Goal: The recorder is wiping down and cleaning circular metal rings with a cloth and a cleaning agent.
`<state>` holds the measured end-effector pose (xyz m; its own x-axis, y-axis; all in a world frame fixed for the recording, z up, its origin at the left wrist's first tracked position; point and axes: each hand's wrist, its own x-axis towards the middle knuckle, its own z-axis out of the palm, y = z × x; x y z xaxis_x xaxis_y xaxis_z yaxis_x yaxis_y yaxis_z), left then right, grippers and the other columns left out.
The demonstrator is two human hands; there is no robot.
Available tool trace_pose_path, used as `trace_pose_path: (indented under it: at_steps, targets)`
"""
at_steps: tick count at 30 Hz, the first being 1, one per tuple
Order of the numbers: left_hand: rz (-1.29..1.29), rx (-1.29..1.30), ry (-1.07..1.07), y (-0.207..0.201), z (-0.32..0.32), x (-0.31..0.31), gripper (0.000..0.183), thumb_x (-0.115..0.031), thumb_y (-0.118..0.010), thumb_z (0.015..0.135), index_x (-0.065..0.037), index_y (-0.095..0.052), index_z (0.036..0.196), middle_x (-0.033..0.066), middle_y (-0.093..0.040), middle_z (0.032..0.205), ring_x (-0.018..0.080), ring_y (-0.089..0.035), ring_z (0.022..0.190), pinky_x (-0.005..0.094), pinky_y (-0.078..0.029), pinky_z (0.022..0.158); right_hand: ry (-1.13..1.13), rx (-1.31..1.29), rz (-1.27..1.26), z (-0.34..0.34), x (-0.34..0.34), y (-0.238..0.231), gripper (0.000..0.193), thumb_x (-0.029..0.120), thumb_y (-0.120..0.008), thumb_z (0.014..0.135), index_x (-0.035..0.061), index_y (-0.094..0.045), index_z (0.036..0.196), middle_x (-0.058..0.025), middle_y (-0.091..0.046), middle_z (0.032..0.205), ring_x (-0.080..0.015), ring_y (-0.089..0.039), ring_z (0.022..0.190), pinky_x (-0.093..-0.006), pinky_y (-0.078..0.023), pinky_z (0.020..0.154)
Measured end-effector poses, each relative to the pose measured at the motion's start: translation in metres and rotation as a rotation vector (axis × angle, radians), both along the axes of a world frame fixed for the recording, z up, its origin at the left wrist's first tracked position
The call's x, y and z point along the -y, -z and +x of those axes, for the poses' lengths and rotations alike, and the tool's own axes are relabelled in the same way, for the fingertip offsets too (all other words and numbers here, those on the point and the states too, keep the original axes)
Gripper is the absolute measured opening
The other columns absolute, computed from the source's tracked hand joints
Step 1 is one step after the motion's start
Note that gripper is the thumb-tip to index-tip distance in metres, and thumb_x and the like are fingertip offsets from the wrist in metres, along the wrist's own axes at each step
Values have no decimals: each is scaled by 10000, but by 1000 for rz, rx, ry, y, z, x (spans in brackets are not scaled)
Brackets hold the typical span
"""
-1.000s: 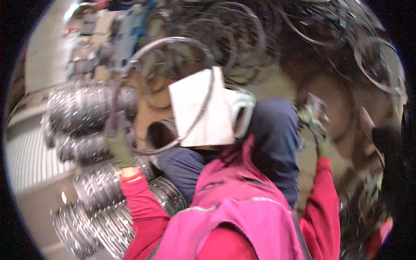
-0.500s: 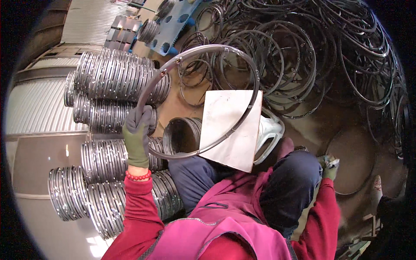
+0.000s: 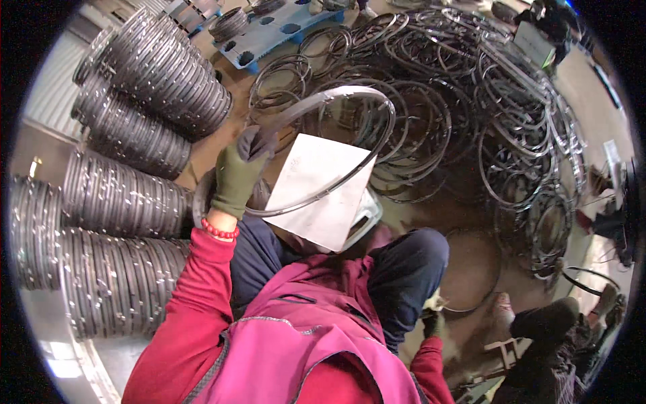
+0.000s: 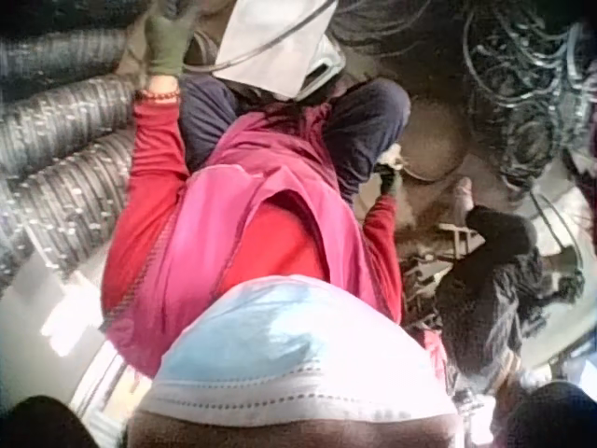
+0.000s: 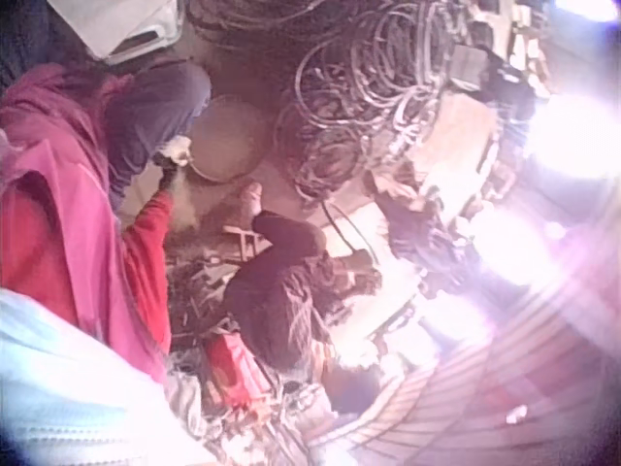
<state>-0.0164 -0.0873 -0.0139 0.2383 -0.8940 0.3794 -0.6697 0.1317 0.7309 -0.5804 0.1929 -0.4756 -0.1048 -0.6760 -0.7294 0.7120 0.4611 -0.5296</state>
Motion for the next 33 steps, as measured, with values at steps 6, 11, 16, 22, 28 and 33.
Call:
trace_pose_path:
  at_steps: [6, 11, 16, 22, 28, 33]
  targets:
    - [-49, 147, 3, -28, -34, -43, 225, -244, -662, 766, -59, -613, 884, 137, -627, 739, 260, -628, 661, 326, -451, 563, -137, -414, -126, 48, 80, -130, 406, 332, -539, 865, 22, -553, 1126, -22, -578, 1007, -140, -565, 840, -266, -441, 679]
    - [-54, 25, 74, -6, -18, -57, 254, -277, -678, 746, -65, -623, 875, 132, -623, 731, 283, -615, 648, 343, -452, 555, -379, -1216, -788, 38, 166, -265, 316, 138, -488, 901, -30, -499, 1168, -76, -558, 1036, -170, -548, 911, -294, -444, 797]
    - [-58, -53, 69, 2, 1, -81, 258, -282, -677, 746, -78, -633, 896, 123, -627, 753, 275, -625, 688, 340, -463, 580, -398, -1545, -1019, 93, 219, -379, 407, -37, -539, 794, -31, -476, 1196, -151, -550, 1127, -232, -544, 1002, -309, -433, 855]
    - [-124, -150, 74, 13, 13, -97, 227, -242, -679, 748, -81, -632, 902, 125, -628, 749, 280, -628, 694, 334, -475, 604, -284, -534, -932, 124, 270, -396, 286, 70, -514, 872, 1, -493, 1149, -61, -563, 1076, -140, -535, 935, -276, -431, 842]
    - [-77, -447, 170, 62, 43, -110, 217, -173, -667, 743, -61, -638, 927, 130, -652, 788, 201, -653, 712, 299, -478, 633, -481, -1238, -1060, 262, 222, -488, 403, 113, -666, 767, 1, -485, 1109, -19, -575, 977, -131, -550, 844, -267, -445, 758]
    - [-59, -532, 180, 61, 42, -119, 223, -131, -665, 735, -36, -647, 937, 94, -661, 758, 109, -617, 680, 276, -470, 626, -408, -659, -1006, 257, 245, -476, 331, 289, -431, 946, 19, -485, 1129, -29, -569, 951, -174, -557, 814, -298, -463, 764]
